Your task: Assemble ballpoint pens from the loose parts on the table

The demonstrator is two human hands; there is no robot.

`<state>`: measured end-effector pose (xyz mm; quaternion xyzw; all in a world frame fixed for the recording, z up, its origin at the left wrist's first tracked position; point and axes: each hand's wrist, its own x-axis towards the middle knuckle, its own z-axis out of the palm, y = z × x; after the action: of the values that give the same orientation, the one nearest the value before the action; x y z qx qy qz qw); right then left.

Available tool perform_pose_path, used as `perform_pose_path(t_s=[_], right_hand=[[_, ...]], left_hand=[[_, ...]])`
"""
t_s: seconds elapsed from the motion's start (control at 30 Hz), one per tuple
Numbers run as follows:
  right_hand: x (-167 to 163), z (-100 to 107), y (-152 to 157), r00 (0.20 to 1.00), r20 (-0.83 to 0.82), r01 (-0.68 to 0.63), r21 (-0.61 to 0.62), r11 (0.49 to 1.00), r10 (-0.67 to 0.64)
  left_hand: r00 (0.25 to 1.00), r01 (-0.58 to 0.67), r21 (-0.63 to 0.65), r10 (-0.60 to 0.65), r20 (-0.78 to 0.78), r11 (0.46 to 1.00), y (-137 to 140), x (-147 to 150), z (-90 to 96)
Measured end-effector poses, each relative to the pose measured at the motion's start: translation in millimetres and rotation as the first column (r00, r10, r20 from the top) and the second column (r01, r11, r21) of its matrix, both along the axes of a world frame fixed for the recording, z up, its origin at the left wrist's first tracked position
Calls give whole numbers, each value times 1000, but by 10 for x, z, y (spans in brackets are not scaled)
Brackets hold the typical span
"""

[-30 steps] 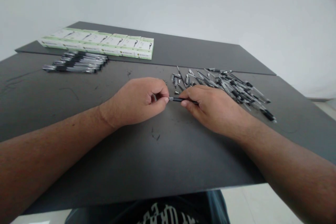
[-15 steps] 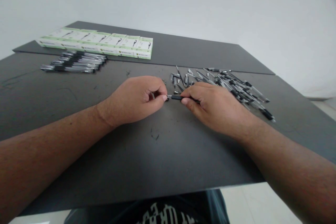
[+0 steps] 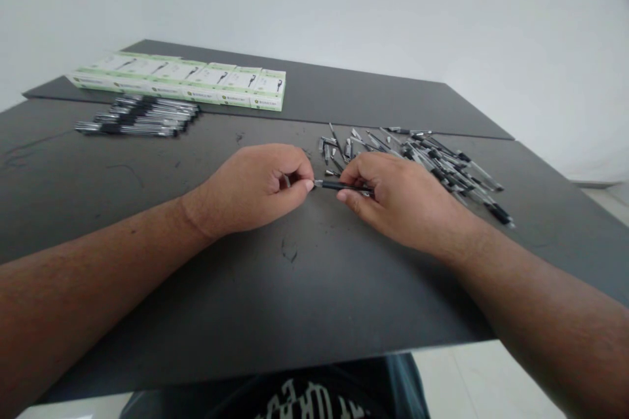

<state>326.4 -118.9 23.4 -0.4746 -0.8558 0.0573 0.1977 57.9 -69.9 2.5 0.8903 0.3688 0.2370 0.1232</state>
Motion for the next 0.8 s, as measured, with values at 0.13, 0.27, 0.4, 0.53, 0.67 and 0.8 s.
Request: perform_pose_path(t_s=[0.13, 0.27, 0.4, 0.53, 0.67, 0.8], right_hand=[[-6, 20, -7, 1000, 25, -18, -37, 999, 19], [-4, 8, -10, 1000, -14, -10, -25, 1000, 10], [-8, 1, -2, 1000, 2, -16, -27, 1000, 16], [-12, -1, 6, 999, 5, -46, -38, 998, 46], [-7, -3, 7, 999, -17, -35, -18, 999, 34], [-13, 9, 0, 998, 22, -63, -41, 997, 64]], left_hand=[[1000, 5, -4, -5, -5, 1000, -2, 3, 5], [1000, 4, 5, -4, -5, 1000, 5, 1, 1], [1000, 14, 6, -14, -16, 1000, 6, 3, -2], [1000, 19, 9, -19, -13, 1000, 0, 5, 1], [1000, 13, 14, -13, -26, 1000, -1, 4, -2], [999, 24, 17, -23, -26, 1000, 4, 0, -9]])
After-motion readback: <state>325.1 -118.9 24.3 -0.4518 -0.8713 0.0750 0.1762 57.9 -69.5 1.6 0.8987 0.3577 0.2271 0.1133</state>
